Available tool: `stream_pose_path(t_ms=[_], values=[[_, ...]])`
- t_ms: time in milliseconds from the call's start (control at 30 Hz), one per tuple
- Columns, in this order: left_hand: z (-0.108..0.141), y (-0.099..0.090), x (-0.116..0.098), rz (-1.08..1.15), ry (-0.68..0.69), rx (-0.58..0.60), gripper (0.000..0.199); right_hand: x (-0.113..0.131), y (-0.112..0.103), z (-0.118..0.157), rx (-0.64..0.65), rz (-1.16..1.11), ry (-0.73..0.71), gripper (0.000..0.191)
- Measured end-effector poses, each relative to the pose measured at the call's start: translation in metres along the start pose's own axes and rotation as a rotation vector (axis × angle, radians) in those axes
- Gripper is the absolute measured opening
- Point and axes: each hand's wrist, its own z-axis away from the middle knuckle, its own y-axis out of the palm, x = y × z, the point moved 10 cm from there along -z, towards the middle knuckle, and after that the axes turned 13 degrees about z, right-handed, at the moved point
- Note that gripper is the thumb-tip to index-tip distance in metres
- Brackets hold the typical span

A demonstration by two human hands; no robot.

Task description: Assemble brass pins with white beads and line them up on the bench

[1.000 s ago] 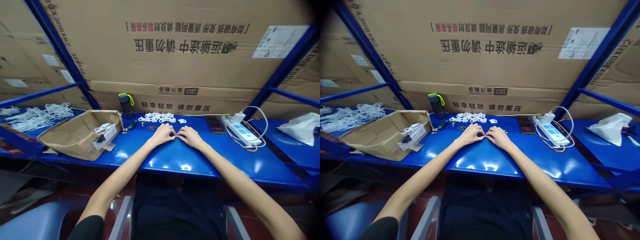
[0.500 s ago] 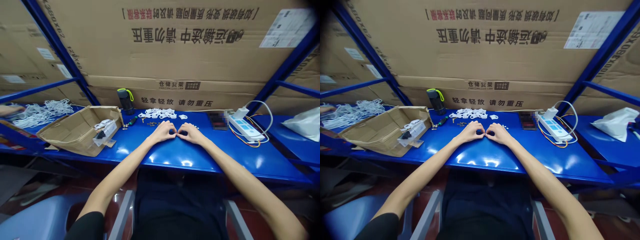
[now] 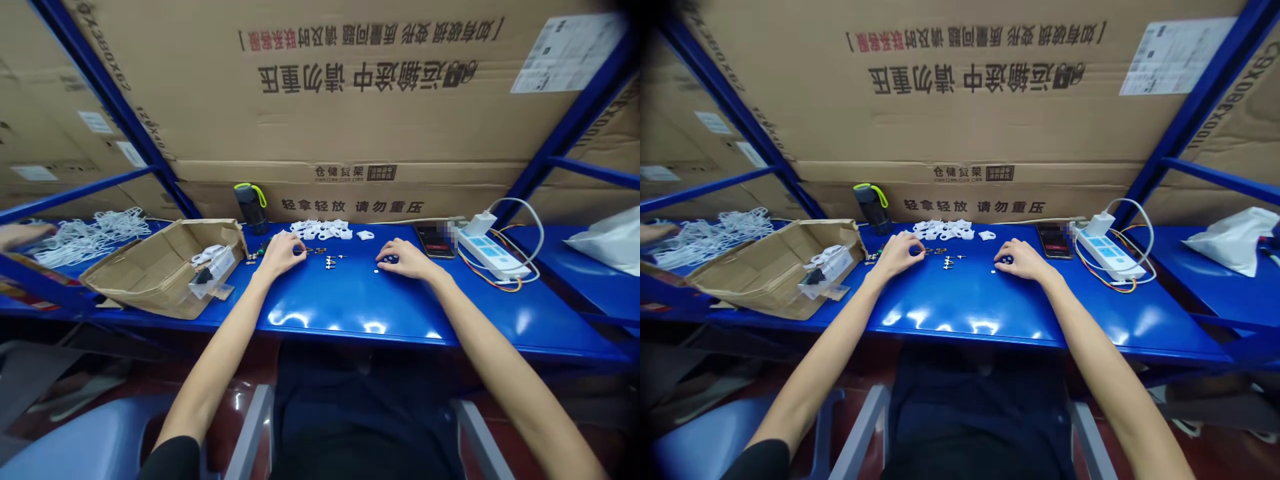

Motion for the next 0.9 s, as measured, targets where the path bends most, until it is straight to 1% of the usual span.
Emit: stream_pose_path(t_ms=[67, 100, 167, 200, 267, 333, 367, 467, 600, 667, 767, 900], values=[[0.002, -0.001, 0.001, -0.041, -0.011, -0.012, 0.015, 0.000, 0.000, -0.001, -0.021, -0.034, 0.018, 0.027], [0.002, 0.000, -0.003, -0.046, -0.008, -0.023, 0.016, 0.001, 0.000, -0.002, -0.039, -0.048, 0.035, 0.029], [-0.004, 0.005, -0.019, -0.026, 0.019, -0.034, 0.018, 0.001, -0.001, -0.005, -0.075, -0.061, 0.076, 0.032], [-0.008, 0.010, -0.029, 0.000, 0.042, -0.026, 0.019, 0.002, -0.001, -0.006, -0.089, -0.061, 0.089, 0.032], [-0.018, 0.026, -0.053, 0.045, 0.109, 0.034, 0.022, 0.004, -0.001, -0.007, -0.106, -0.054, 0.096, 0.032], [-0.028, 0.042, -0.070, 0.041, 0.141, 0.080, 0.024, 0.007, -0.002, -0.007, -0.121, -0.050, 0.089, 0.030], [-0.033, 0.049, -0.075, 0.030, 0.143, 0.099, 0.024, 0.007, -0.003, -0.007, -0.130, -0.050, 0.087, 0.030], [-0.043, 0.065, -0.078, -0.006, 0.110, 0.136, 0.019, 0.007, -0.005, -0.007, -0.145, -0.058, 0.097, 0.029], [-0.045, 0.077, -0.088, 0.019, 0.122, 0.187, 0.018, 0.010, -0.001, -0.009, -0.140, -0.073, 0.101, 0.029], [-0.043, 0.080, -0.098, 0.072, 0.140, 0.201, 0.021, 0.018, 0.002, -0.012, -0.138, -0.081, 0.067, 0.030], [-0.039, 0.083, -0.109, 0.182, 0.143, 0.186, 0.026, 0.032, 0.007, -0.016, -0.142, -0.091, 0.004, 0.029], [-0.039, 0.085, -0.104, 0.388, 0.094, 0.149, 0.030, 0.040, 0.002, -0.018, -0.225, -0.145, -0.015, 0.026]])
